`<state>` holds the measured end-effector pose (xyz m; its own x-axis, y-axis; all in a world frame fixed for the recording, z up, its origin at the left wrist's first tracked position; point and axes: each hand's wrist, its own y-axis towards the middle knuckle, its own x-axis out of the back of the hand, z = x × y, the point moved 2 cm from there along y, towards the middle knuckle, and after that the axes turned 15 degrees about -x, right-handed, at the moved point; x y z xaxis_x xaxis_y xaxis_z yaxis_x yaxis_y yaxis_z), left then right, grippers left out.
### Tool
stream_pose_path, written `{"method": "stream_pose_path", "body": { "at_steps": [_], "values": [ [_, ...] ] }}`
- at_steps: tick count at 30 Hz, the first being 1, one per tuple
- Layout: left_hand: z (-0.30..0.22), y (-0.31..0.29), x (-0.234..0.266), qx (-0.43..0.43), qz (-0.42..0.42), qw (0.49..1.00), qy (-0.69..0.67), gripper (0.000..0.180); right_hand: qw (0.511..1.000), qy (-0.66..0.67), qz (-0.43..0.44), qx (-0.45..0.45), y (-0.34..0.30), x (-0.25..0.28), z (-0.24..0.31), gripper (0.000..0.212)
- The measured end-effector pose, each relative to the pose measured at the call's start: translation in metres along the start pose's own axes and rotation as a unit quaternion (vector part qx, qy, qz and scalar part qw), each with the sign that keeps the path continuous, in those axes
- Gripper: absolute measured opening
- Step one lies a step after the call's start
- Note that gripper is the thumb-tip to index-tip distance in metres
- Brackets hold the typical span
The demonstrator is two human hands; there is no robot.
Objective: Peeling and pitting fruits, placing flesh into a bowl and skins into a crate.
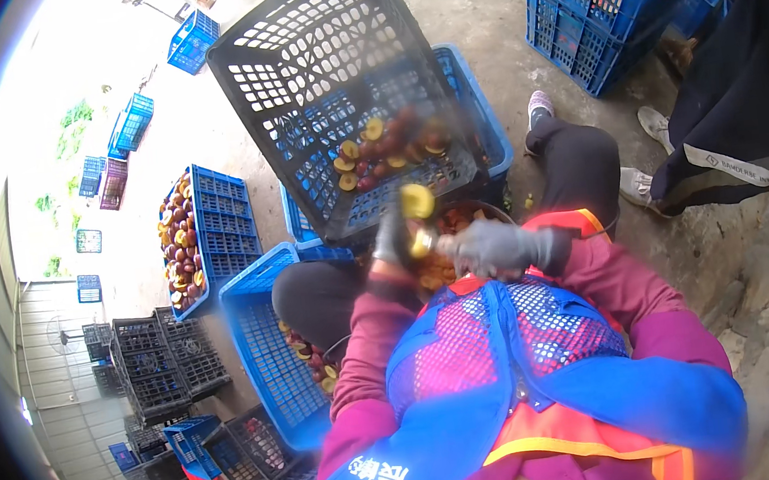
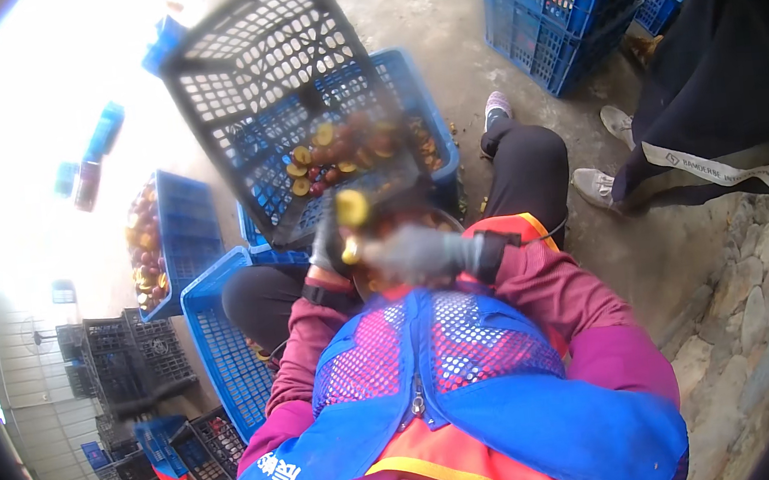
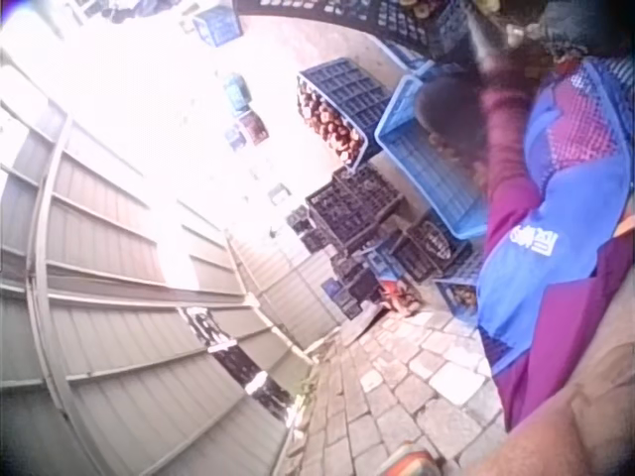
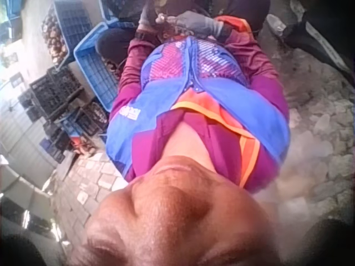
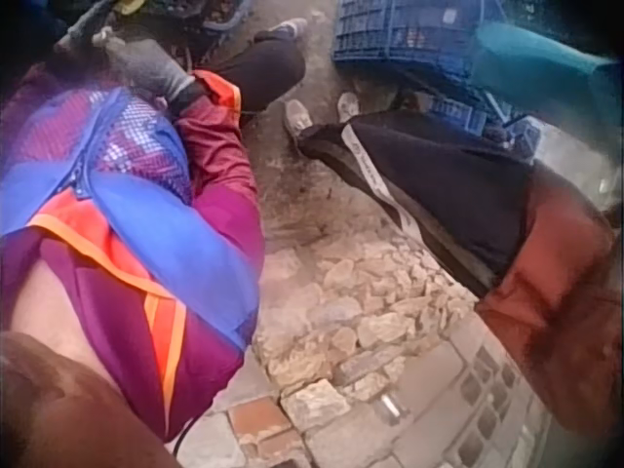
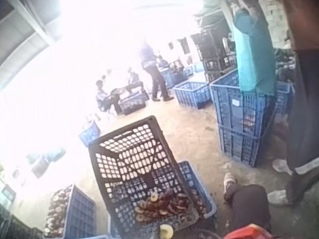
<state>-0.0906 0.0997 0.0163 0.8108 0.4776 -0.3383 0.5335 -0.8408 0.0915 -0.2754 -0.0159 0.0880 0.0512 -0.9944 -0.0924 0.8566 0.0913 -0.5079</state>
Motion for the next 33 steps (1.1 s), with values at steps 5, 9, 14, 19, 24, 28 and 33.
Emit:
{"method": "stream_pose_path", "body": {
  "at_steps": [5, 9, 14, 19, 24, 28, 33],
  "values": [
    [0.013, -0.003, 0.059, 0.059, -0.177, 0.981, -0.055, 0.042, 0.962, -0.231, -0.120, 0.079, 0.023, 0.001, -0.046, 0.056],
    [-0.085, -0.018, 0.032, 0.074, -0.273, 0.959, 0.028, 0.036, 0.919, -0.371, -0.129, -0.024, 0.026, 0.016, -0.053, 0.054],
    [-0.205, -0.075, 0.132, 0.149, -0.094, 0.685, 0.707, 0.052, 0.884, -0.455, -0.076, -0.072, 0.027, 0.023, -0.045, 0.039],
    [-0.193, 0.028, 0.114, -0.023, -0.030, 0.626, 0.779, 0.064, 0.931, -0.346, -0.111, 0.020, 0.054, 0.039, -0.042, 0.049],
    [-0.014, 0.200, 0.056, 0.088, 0.174, 0.730, 0.655, 0.050, 0.937, -0.333, -0.097, -0.049, 0.072, 0.055, -0.047, 0.049],
    [0.119, 0.255, 0.093, 0.145, 0.129, 0.683, 0.705, 0.056, 0.937, -0.304, -0.137, -0.101, 0.086, 0.065, -0.066, 0.054],
    [0.169, 0.271, 0.079, 0.084, 0.028, 0.593, 0.800, 0.052, 0.937, -0.288, -0.166, -0.106, 0.100, 0.082, -0.084, 0.048]
  ]
}}
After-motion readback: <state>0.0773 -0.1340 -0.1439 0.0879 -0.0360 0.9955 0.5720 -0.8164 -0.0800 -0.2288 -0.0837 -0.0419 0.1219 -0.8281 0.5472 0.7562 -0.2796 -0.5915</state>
